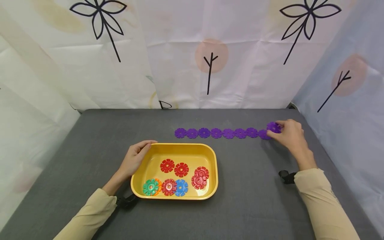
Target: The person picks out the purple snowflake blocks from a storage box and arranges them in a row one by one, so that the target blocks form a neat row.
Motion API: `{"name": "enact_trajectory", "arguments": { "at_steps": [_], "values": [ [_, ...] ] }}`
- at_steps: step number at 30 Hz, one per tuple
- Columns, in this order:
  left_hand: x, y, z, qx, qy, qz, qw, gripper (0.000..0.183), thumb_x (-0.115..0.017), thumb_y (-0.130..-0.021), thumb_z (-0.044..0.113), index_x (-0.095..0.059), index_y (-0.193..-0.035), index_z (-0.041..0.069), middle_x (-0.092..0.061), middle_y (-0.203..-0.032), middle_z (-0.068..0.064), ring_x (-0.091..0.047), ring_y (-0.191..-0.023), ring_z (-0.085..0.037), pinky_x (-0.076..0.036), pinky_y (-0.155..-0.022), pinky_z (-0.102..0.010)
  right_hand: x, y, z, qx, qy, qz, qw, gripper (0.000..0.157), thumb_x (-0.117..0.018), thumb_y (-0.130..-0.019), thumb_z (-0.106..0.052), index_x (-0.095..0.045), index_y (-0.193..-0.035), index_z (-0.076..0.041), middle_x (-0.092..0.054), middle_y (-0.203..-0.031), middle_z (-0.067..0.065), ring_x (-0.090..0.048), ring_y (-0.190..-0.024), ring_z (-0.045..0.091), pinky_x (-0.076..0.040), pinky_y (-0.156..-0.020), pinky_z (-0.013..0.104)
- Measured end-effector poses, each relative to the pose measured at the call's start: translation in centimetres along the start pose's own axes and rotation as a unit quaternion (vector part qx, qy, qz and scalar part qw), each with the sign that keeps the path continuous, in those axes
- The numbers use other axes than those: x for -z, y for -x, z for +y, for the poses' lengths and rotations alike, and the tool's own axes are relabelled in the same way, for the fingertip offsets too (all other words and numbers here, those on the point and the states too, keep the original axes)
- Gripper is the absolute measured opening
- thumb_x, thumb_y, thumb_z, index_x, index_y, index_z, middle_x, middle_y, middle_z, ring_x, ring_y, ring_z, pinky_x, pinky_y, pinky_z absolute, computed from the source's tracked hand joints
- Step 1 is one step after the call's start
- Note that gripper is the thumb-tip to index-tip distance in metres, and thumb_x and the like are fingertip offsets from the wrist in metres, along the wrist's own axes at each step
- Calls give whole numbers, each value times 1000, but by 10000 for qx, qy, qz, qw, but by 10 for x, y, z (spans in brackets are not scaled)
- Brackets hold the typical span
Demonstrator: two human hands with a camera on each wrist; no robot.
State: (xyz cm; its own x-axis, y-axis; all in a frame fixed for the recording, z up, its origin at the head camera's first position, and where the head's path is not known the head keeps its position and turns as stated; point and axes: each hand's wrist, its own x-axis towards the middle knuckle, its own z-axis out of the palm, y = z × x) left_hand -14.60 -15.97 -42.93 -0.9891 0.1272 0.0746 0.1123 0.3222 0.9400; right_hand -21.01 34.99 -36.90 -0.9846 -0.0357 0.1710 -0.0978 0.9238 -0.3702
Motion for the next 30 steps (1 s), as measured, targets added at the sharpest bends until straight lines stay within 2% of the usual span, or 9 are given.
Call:
{"name": "enact_trajectory", "arguments": {
  "at_steps": [4, 9, 12, 14, 16, 20, 25, 27, 30],
  "values": [
    [-1, 0, 0, 9, -15, -11, 10000, 34, -45, -110, 20, -64, -131, -1, -68, -125, -25, -73, -101, -36, -65, -80, -36, 1, 5, 39, -837, 75, -259, 9961, 63, -70, -93, -28, -56, -125, 25, -64, -111, 43, -57, -75, 30, -42, -57, 30],
    [-2, 2, 0, -8, -18, -17, 10000, 34, -45, -110, 19, -64, -131, -1, -68, -124, -25, -73, -101, -36, -65, -81, -36, -2, 13, 65, -1091, 186, -360, 9932, 63, -68, -95, -26, -53, -123, 28, -61, -115, 45, -54, -75, 31, -41, -53, 28],
    [-1, 2, 0, -14, 45, -42, 10000, 34, -45, -111, 20, -64, -131, -1, -68, -124, -25, -73, -100, -37, -65, -80, -36, -3, 17, 71, -1212, 229, -497, 9911, 61, -64, -96, -24, -50, -125, 28, -57, -119, 46, -56, -90, 47, -50, -68, 48],
    [-1, 2, -1, -13, 77, -53, 10000, 34, -45, -111, 20, -63, -131, -1, -68, -124, -25, -73, -101, -37, -65, -80, -36, -4, 18, 73, -1271, 255, -561, 9900, 60, -62, -97, -23, -48, -127, 27, -54, -122, 47, -53, -104, 57, -49, -81, 60],
    [-2, 2, -1, -7, 81, -59, 9999, 34, -45, -111, 19, -64, -131, -1, -68, -124, -25, -73, -100, -37, -65, -80, -36, -4, 18, 75, -1278, 262, -597, 9896, 59, -60, -99, -23, -47, -128, 27, -52, -125, 48, -49, -112, 61, -44, -88, 68],
    [-2, 3, 0, 7, 27, -14, 10000, 33, -45, -110, 19, -64, -130, 0, -68, -124, -25, -72, -100, -36, -65, -81, -36, -6, 17, 77, -1042, 226, -543, 9928, 54, -61, -100, -21, -52, -124, 26, -58, -119, 46, -58, -94, 50, -49, -71, 51],
    [-2, 3, 1, 38, 14, -19, 10000, 33, -45, -111, 19, -64, -130, 0, -68, -124, -25, -72, -101, -36, -64, -82, -37, -10, 15, 76, -650, 60, -482, 9967, 45, -60, -100, -14, -56, -121, 26, -64, -105, 42, -51, -75, 31, -41, -87, 60],
    [-2, 3, 1, 31, 34, -8, 10000, 34, -45, -111, 19, -64, -131, 0, -68, -125, -25, -72, -102, -36, -64, -82, -37, -11, 14, 76, -532, 65, -464, 9975, 43, -60, -100, -13, -56, -120, 25, -64, -104, 42, -50, -75, 31, -34, -91, 67],
    [-2, 4, 0, 68, 94, 3, 9999, 36, -44, -111, 21, -63, -132, 0, -67, -127, -25, -71, -105, -36, -64, -84, -36, -12, 13, 75, -485, 141, -440, 9978, 42, -61, -98, -13, -58, -121, 23, -63, -108, 43, -54, -81, 39, -40, -83, 63]
  ]
}}
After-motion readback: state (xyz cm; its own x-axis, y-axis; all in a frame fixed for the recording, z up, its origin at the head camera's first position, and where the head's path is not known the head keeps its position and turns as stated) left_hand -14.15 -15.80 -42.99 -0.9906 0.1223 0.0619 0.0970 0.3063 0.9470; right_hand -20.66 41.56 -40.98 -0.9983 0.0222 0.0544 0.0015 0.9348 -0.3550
